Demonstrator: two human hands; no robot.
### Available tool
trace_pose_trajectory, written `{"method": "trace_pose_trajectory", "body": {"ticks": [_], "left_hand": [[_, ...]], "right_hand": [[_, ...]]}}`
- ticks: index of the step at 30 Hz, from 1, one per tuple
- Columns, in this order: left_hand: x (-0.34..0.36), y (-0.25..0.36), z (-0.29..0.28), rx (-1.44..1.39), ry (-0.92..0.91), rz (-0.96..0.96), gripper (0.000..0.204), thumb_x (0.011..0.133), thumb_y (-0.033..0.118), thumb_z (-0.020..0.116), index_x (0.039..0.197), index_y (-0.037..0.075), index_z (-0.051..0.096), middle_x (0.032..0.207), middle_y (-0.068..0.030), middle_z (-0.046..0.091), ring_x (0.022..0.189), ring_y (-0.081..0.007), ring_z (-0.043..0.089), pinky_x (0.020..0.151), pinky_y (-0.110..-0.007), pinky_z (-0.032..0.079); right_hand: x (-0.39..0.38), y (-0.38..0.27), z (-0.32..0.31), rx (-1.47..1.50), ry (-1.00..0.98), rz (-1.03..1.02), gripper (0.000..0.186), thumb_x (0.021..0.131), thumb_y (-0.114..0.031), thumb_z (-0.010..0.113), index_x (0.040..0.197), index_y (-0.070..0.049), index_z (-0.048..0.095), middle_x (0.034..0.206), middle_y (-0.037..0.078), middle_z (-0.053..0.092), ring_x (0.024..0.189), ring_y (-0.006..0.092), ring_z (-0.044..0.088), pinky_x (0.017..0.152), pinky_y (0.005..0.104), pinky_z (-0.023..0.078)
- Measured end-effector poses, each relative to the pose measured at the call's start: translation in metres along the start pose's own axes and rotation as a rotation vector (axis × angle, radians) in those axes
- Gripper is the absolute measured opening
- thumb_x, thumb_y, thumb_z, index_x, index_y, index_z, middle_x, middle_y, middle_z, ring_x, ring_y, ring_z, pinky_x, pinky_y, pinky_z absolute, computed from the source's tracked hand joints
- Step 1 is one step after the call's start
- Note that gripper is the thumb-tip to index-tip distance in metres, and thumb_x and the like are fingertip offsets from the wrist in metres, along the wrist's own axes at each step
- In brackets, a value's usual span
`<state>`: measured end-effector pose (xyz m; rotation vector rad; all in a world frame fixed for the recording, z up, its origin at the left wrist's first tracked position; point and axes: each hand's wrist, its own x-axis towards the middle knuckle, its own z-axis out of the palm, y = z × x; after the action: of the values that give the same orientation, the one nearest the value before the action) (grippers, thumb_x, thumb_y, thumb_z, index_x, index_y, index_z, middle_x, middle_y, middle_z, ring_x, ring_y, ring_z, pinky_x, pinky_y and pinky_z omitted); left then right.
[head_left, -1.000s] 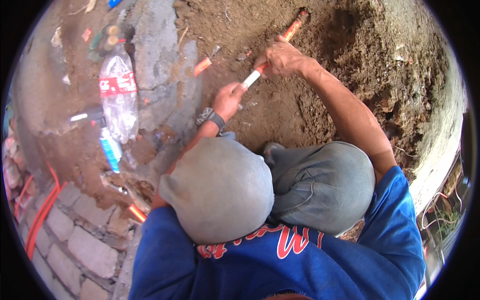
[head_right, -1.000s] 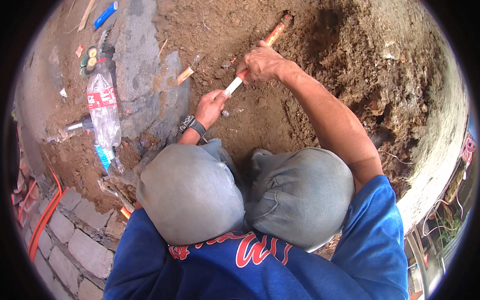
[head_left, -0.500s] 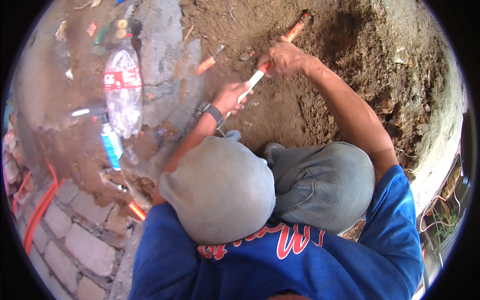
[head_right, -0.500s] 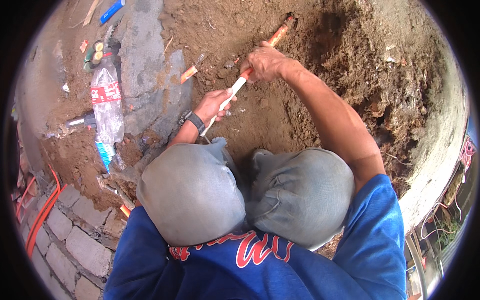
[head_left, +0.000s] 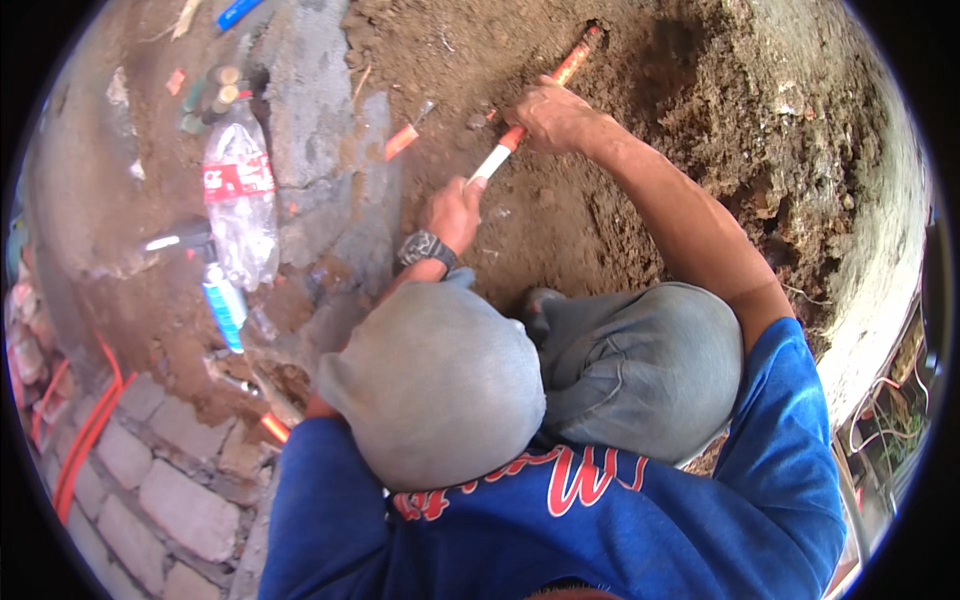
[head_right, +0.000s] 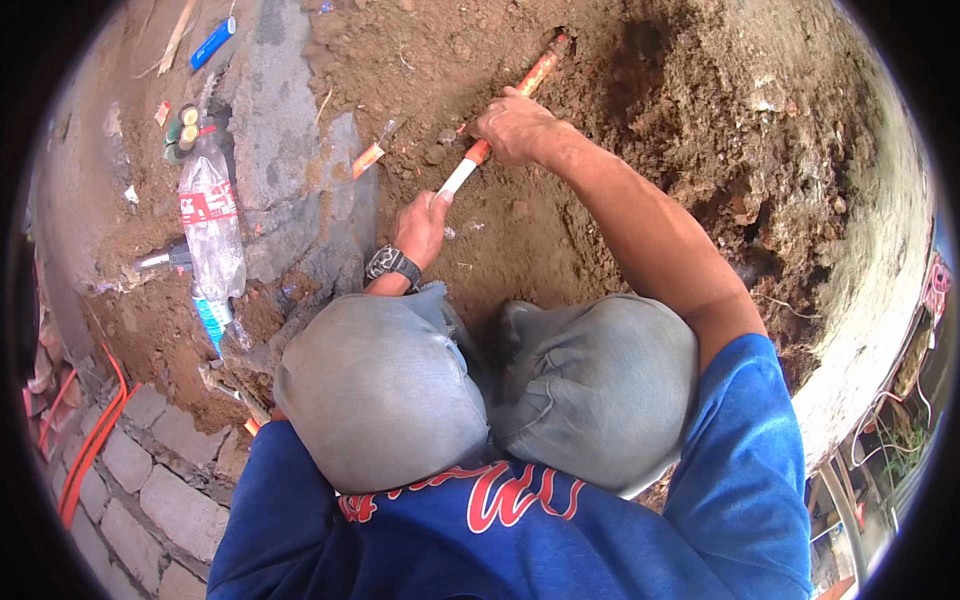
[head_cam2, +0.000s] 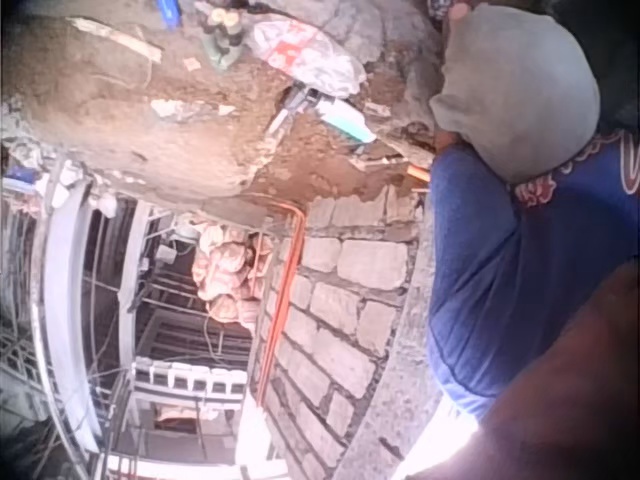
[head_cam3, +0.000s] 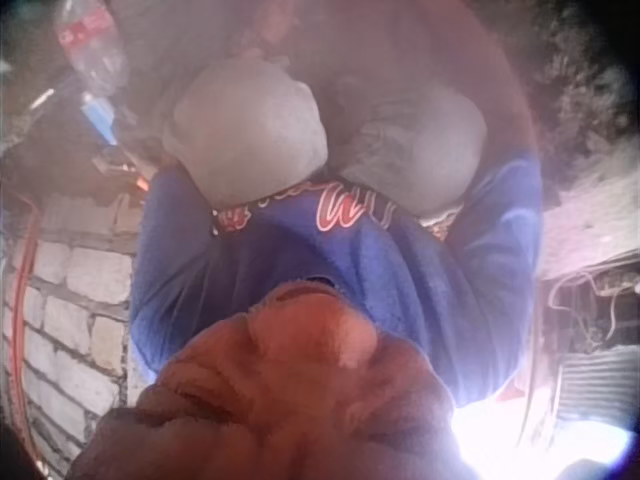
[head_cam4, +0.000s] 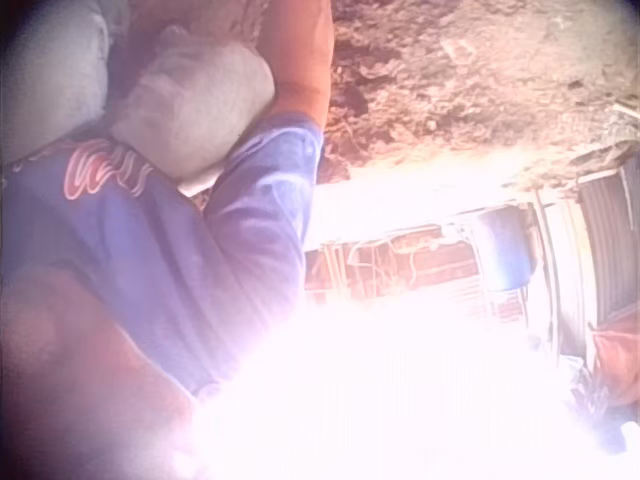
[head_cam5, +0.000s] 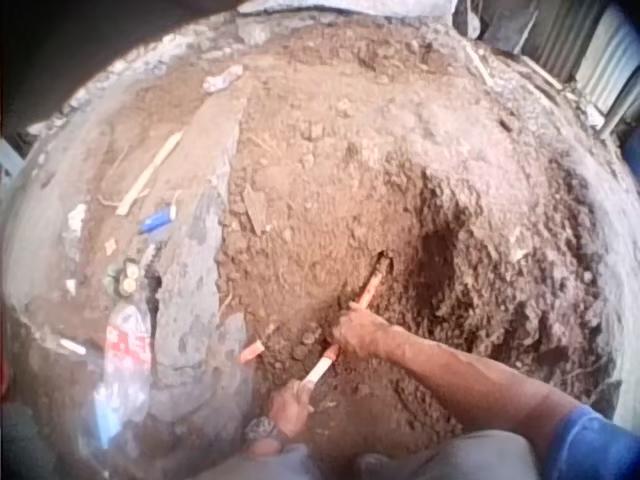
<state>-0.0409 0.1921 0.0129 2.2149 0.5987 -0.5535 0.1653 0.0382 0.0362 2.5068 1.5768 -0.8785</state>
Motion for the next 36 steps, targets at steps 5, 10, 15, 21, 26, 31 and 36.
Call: {"method": "trace_pose_trajectory", "body": {"ticks": [5, 10, 15, 21, 26, 31, 36], "left_hand": [[0.004, -0.010, 0.005, 0.019, 0.053, 0.006, 0.049, 0.102, 0.052, 0.049, 0.102, 0.006, 0.065, 0.089, -0.0235, 0.071, 0.089, -0.0472, 0.066, 0.077, -0.056, 0.051], [0.003, -0.005, 0.007, -0.012, 0.107, 0.010, 0.049, 0.101, 0.052, 0.053, 0.101, 0.005, 0.066, 0.092, -0.0246, 0.070, 0.090, -0.0478, 0.066, 0.078, -0.055, 0.051], [0.015, -0.020, 0.009, -0.147, -0.040, -0.009, 0.045, 0.103, 0.044, 0.054, 0.106, 0.001, 0.066, 0.074, -0.0116, 0.066, 0.072, -0.0246, 0.066, 0.066, -0.041, 0.051], [0.040, 0.010, -0.005, -0.460, -0.187, 0.004, 0.040, 0.105, 0.028, 0.053, 0.133, 0.000, 0.058, 0.095, -0.0047, 0.068, 0.078, -0.0137, 0.064, 0.068, -0.029, 0.051], [0.065, 0.039, -0.016, -0.486, -0.263, 0.061, 0.046, 0.101, 0.020, 0.059, 0.142, 0.000, 0.050, 0.108, -0.0074, 0.067, 0.084, -0.0138, 0.064, 0.067, -0.029, 0.050], [0.084, 0.040, -0.019, -0.074, -0.418, 0.141, 0.038, 0.097, 0.019, 0.064, 0.130, 0.001, 0.055, 0.094, -0.0032, 0.065, 0.078, -0.0125, 0.063, 0.064, -0.031, 0.050], [0.091, 0.067, -0.041, 0.272, -0.579, 0.051, 0.030, 0.098, 0.024, 0.063, 0.120, 0.004, 0.058, 0.083, -0.0024, 0.062, 0.071, -0.0133, 0.061, 0.067, -0.033, 0.052]], "right_hand": [[0.004, 0.001, 0.001, 0.024, 0.025, -0.009, 0.021, 0.089, -0.015, 0.063, 0.108, -0.015, 0.072, 0.101, 0.007, 0.073, 0.112, 0.0248, 0.066, 0.115, 0.0471, 0.037], [0.007, -0.001, 0.007, -0.003, 0.035, 0.039, 0.014, 0.088, -0.015, 0.064, 0.099, -0.010, 0.069, 0.098, 0.008, 0.073, 0.108, 0.0247, 0.067, 0.112, 0.0452, 0.038], [0.004, -0.003, 0.004, -0.006, 0.088, -0.011, 0.015, 0.087, -0.016, 0.065, 0.100, -0.008, 0.067, 0.092, 0.007, 0.073, 0.098, 0.0262, 0.069, 0.098, 0.0432, 0.042], [-0.003, 0.000, 0.002, 0.102, 0.138, -0.005, 0.034, 0.090, -0.015, 0.063, 0.123, -0.008, 0.060, 0.092, 0.012, 0.072, 0.103, 0.0299, 0.069, 0.106, 0.0501, 0.040], [-0.001, 0.007, -0.008, 0.127, 0.097, -0.024, 0.034, 0.090, -0.016, 0.062, 0.123, -0.010, 0.064, 0.096, 0.012, 0.073, 0.103, 0.0303, 0.069, 0.113, 0.0524, 0.039], [0.006, 0.015, 0.011, -0.099, 0.185, -0.097, 0.017, 0.086, -0.020, 0.067, 0.099, -0.013, 0.074, 0.098, 0.009, 0.074, 0.099, 0.0264, 0.070, 0.100, 0.0434, 0.048], [0.006, 0.017, 0.008, -0.128, 0.280, -0.009, 0.013, 0.085, -0.023, 0.068, 0.089, -0.015, 0.077, 0.093, 0.008, 0.075, 0.096, 0.0256, 0.072, 0.089, 0.0389, 0.051]]}}
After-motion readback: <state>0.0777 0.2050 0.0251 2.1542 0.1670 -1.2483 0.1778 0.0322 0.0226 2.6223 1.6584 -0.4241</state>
